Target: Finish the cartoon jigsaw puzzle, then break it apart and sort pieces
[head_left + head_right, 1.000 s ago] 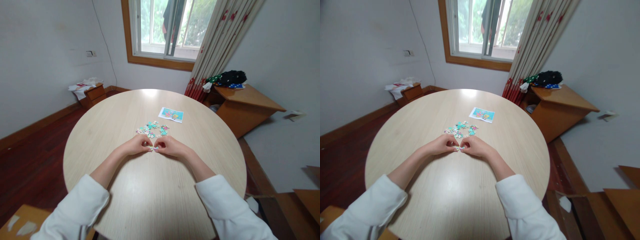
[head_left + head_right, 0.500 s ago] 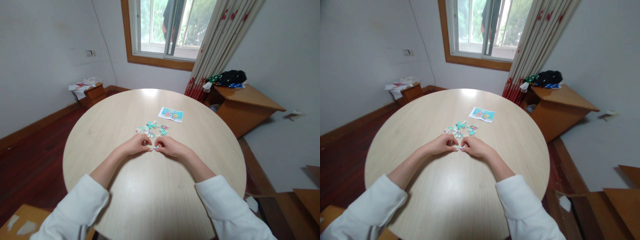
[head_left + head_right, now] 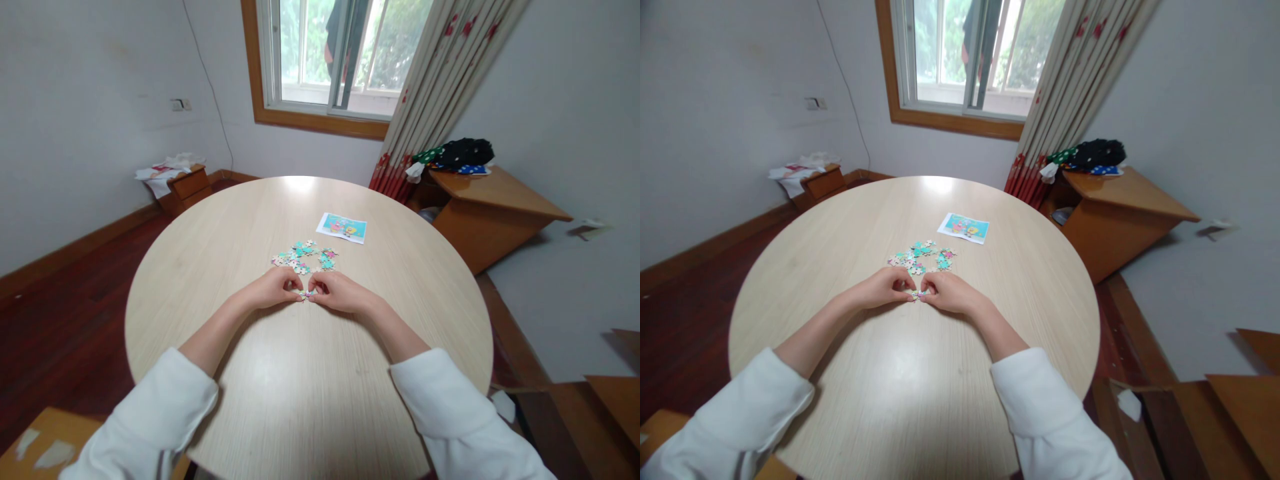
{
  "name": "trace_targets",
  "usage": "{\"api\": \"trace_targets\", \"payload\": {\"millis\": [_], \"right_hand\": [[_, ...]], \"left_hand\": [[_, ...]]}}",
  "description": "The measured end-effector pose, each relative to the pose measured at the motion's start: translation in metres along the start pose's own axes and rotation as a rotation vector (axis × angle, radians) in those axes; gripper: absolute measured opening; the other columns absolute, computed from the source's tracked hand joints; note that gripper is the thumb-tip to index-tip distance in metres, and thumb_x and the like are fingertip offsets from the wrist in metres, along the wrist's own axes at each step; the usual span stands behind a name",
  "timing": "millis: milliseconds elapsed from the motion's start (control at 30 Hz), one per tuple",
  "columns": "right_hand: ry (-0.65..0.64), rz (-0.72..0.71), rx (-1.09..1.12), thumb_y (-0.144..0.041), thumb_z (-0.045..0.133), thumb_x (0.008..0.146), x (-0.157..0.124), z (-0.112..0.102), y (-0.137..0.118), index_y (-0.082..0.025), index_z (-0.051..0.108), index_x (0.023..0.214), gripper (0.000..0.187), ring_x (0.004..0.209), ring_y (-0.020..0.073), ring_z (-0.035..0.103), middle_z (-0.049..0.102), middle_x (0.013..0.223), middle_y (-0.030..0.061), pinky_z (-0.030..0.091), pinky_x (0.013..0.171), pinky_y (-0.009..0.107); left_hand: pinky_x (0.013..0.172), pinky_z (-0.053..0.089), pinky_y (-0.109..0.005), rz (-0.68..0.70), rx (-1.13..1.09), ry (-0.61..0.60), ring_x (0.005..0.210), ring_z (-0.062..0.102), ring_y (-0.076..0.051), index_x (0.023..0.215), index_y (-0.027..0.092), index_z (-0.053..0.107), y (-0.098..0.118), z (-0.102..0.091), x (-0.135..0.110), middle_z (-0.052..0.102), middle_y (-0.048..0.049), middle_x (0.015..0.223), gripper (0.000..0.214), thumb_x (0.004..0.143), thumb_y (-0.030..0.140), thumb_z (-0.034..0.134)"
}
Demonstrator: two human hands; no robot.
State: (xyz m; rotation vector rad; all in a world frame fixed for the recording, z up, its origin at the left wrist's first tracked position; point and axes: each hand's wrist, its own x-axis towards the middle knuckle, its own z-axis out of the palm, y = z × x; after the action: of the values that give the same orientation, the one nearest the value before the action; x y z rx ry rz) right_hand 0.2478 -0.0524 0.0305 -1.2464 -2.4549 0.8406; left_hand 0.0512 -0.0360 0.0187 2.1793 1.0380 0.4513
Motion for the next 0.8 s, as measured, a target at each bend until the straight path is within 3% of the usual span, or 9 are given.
{"api": "trace_targets", "payload": {"millis": [233,800], "right_hand": [[-0.006,-0.006,0.034,-0.023,0.059,0.077,-0.0001,0.0007,0.002,-0.016,0.058,0.075,0.007,0.059,0.0094,0.043,0.05,0.064,-0.003,0.028,0.055,0.021],[0.108,0.144,-0.022,-0.023,0.063,0.075,0.0056,0.0081,-0.0052,-0.016,0.059,0.068,0.011,0.06,0.0089,0.044,0.055,0.065,-0.002,0.026,0.055,0.021]], "left_hand": [[0.056,0.033,-0.023,-0.001,-0.022,-0.002,0.062,0.047,-0.012,0.076,0.015,0.066,-0.002,0.0007,-0.0001,0.056,0.001,0.065,0.017,0.069,0.03,0.065],[0.055,0.033,-0.023,-0.008,-0.006,-0.011,0.06,0.045,-0.011,0.074,0.016,0.066,0.0009,-0.0001,0.0,0.055,0.0017,0.062,0.02,0.069,0.035,0.065]]}}
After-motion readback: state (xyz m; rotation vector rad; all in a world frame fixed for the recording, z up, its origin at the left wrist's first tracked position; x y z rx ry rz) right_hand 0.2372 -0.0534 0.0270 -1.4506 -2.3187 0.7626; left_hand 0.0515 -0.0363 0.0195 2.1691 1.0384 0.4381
